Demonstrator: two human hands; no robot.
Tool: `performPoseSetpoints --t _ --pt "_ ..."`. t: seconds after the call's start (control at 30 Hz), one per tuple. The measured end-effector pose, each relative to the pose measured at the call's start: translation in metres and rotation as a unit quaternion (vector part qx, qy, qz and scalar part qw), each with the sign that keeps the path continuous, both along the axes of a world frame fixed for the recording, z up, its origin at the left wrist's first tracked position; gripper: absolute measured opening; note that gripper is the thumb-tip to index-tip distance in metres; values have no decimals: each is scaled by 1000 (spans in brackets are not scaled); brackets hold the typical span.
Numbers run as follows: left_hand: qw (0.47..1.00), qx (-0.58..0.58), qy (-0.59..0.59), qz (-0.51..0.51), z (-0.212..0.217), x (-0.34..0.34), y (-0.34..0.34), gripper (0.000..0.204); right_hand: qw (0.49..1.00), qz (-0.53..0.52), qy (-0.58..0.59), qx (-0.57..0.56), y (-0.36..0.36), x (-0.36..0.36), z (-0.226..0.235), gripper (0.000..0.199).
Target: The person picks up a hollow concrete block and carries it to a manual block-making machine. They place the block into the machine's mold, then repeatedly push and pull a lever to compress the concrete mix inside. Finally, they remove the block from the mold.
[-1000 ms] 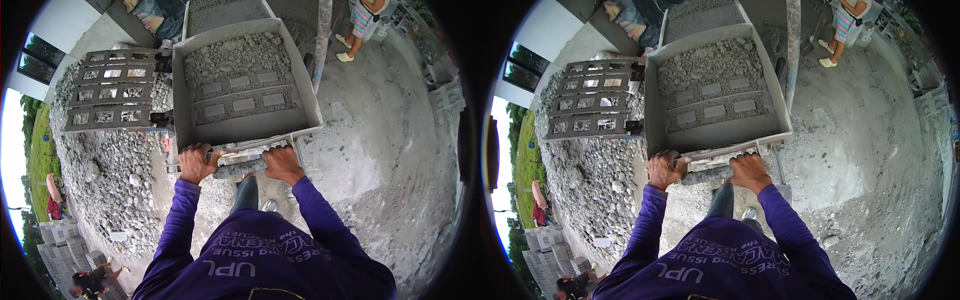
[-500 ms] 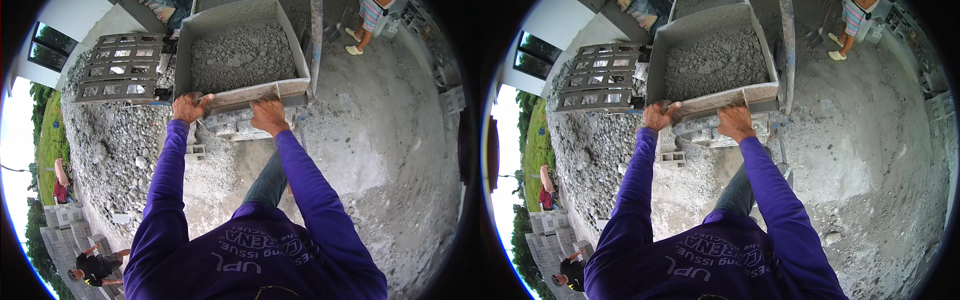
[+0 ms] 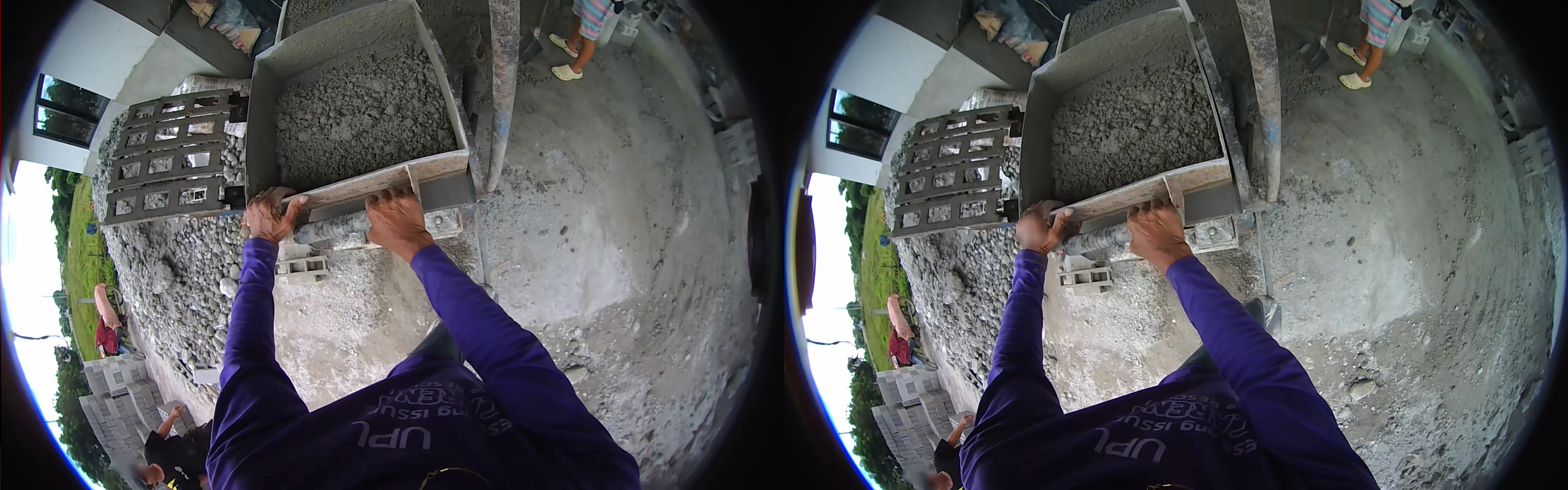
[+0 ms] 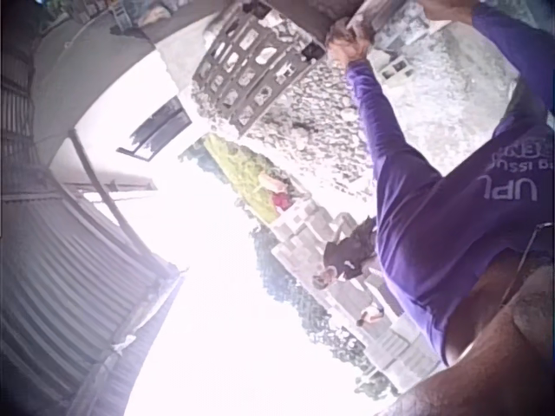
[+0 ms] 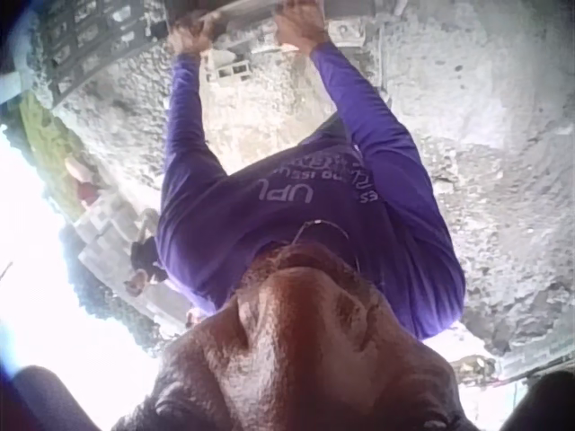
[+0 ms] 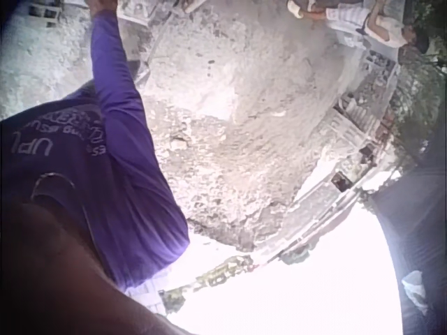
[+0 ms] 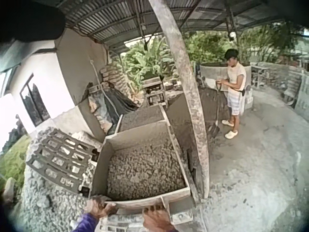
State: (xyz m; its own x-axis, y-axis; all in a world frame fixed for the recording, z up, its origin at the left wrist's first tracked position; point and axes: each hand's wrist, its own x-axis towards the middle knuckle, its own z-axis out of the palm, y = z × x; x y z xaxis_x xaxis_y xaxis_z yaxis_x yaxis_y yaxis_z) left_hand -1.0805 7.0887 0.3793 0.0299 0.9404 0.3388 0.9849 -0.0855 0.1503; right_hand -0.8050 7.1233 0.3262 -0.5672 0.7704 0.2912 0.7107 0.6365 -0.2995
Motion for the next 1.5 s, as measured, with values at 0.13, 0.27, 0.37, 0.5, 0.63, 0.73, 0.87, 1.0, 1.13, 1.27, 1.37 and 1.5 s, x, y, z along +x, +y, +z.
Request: performPoseSetpoints --t 0.13,0.27,0.37,0.5,0.63,0.73,0.87,1.0,1.13,1.27,1.37,1.5 --pt "999 -28 6 34 -1 3 8 67 998 6 -28 -49 10 4 4 16" --pt "995 -58 -2 75 -6 -4 9 73 992 3 -75 -104 14 4 21 21" --pt "996 -37 -9 83 -7 3 10 76 985 10 -100 -141 14 9 29 28" --pt "991 -77 -8 106 4 5 7 80 982 11 -111 -155 10 8 36 29" --pt "996 -39 -8 85 3 4 8 77 984 10 -98 -146 11 4 28 30" --pt "996 -18 -1 85 -12 -9 10 78 994 -2 -75 -79 10 0 18 25" --pt "994 -58 -9 89 -8 -7 5 81 999 -6 -44 23 4 4 6 27" --pt "994 -55 -13 98 -6 -3 8 83 994 -33 -63 85 -4 9 -8 25" --pt "992 -57 17 113 -12 -5 14 82 994 -55 -84 46 -3 5 -4 22" --pt "989 -83 -19 118 -11 -2 15 81 994 -62 -72 46 -1 5 -1 21" --pt "991 -61 -24 119 -8 -3 12 82 995 -60 -75 32 -2 2 7 21" --pt "991 -70 -21 115 -7 -4 15 83 995 -60 -65 41 3 2 3 21"
